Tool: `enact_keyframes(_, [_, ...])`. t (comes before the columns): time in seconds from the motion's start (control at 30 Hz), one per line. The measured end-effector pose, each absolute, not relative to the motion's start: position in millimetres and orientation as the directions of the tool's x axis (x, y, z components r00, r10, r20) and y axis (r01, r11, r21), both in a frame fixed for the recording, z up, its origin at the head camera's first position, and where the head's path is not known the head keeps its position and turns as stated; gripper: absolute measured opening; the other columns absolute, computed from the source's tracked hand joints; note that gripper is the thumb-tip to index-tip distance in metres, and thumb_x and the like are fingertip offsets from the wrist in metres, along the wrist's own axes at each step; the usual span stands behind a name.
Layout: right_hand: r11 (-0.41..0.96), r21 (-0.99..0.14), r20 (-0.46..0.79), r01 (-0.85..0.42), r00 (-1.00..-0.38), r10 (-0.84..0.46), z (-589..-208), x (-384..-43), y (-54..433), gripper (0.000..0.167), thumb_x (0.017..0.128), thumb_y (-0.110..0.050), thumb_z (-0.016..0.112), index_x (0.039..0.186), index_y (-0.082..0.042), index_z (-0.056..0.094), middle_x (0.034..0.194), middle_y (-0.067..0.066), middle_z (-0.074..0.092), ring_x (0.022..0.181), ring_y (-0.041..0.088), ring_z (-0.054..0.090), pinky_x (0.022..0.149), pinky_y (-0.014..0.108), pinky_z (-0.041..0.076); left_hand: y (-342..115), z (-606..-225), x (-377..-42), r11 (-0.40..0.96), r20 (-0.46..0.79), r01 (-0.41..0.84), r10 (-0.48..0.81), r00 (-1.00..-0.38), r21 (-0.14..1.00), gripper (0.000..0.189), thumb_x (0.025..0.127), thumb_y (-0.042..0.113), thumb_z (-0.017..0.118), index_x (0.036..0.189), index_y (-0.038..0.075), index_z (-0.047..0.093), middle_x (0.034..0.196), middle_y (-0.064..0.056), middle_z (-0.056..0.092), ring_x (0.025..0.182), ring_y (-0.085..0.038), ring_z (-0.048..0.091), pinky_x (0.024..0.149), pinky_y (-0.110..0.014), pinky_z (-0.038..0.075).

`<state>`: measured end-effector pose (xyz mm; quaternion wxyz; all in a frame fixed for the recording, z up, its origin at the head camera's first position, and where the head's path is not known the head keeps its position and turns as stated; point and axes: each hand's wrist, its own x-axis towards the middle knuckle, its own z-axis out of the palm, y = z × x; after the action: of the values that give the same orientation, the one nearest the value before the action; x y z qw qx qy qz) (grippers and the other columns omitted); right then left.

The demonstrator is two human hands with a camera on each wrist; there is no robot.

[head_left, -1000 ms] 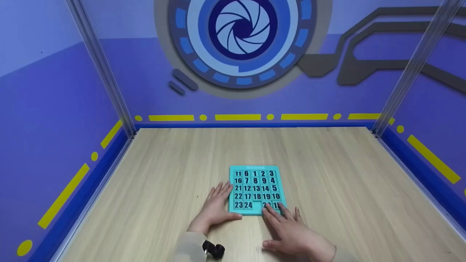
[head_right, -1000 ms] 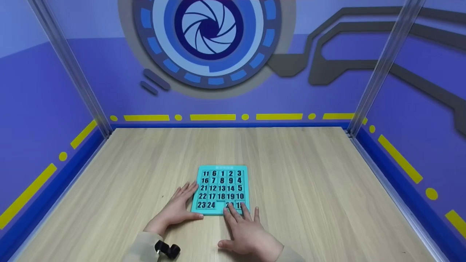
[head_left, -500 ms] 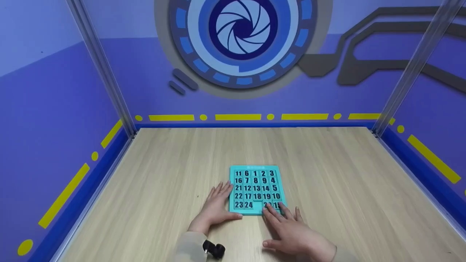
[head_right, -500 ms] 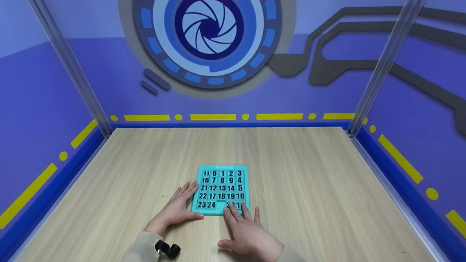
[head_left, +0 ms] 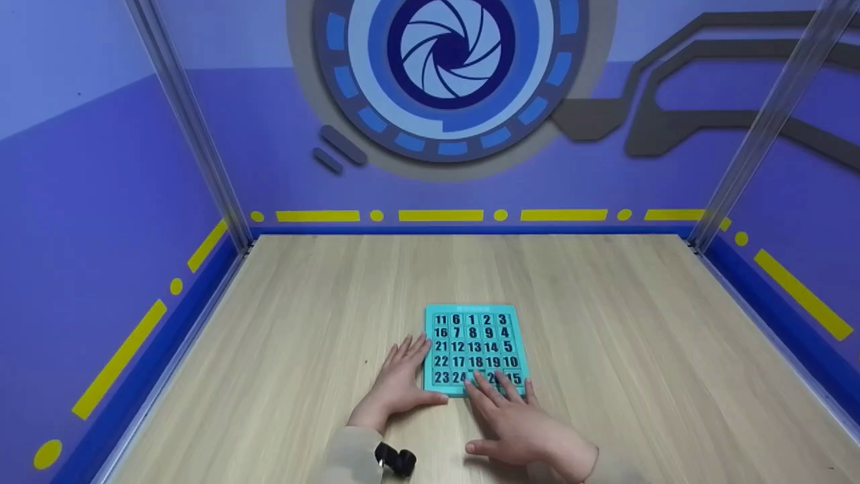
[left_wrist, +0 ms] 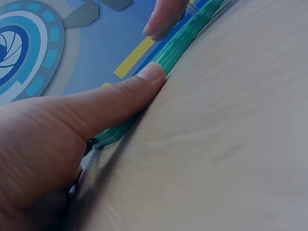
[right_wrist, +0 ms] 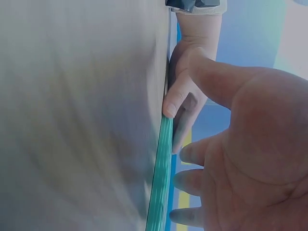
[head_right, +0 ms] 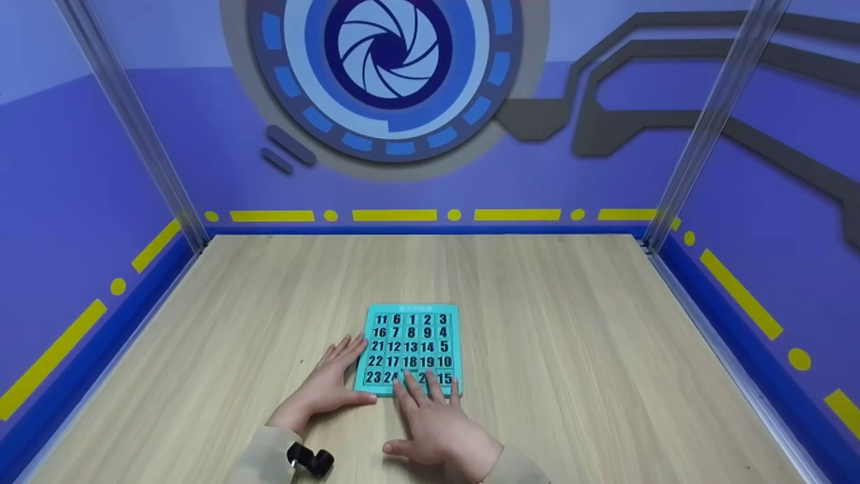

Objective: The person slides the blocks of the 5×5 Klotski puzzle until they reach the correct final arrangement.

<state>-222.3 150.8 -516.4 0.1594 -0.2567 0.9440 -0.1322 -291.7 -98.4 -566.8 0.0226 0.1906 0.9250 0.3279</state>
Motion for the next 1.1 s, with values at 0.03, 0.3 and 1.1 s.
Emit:
enact_keyframes(0.03, [0.832,-0.328,-0.229,-0.448,-0.816,-0.530,-516.8,-222.8,149.2,0.100,0.089,-0.073,0.059,0.165,-0.018,0.024,0.174,0.008,0.018,0.159,0.047,0.012,0.117,0.085,0.006,-98.4,-566.7,-291.7,0.714,0.083,0.338,0.368,-0.926,0.613,0.114,0.073,0.053,0.088,0.160,0.004,0.034,0.170,-0.015,0.028,0.160,-0.042,0.017,0.132,-0.059,0.010])
enact_keyframes(0.3, [0.827,-0.297,-0.239,-0.477,-0.801,-0.549,-515.9,-226.7,138.8,0.100,0.089,-0.075,0.056,0.166,-0.021,0.022,0.174,0.006,0.017,0.159,0.047,0.013,0.116,0.086,0.006,-99.2,-566.1,-291.6,0.710,0.081,0.340,0.372,-0.925,0.617,0.115,0.073,0.055,0.087,0.160,0.004,0.033,0.170,-0.016,0.027,0.159,-0.043,0.016,0.132,-0.060,0.008])
enact_keyframes(1.1, [0.825,-0.313,-0.213,-0.471,-0.811,-0.544,-519.0,-225.4,144.8,0.101,0.088,-0.071,0.062,0.164,-0.016,0.026,0.173,0.005,0.024,0.158,0.048,0.017,0.116,0.085,0.008,-99.2,-567.9,-292.8,0.715,0.069,0.325,0.363,-0.929,0.619,0.114,0.073,0.055,0.088,0.160,0.006,0.034,0.170,-0.014,0.027,0.160,-0.041,0.016,0.132,-0.058,0.008])
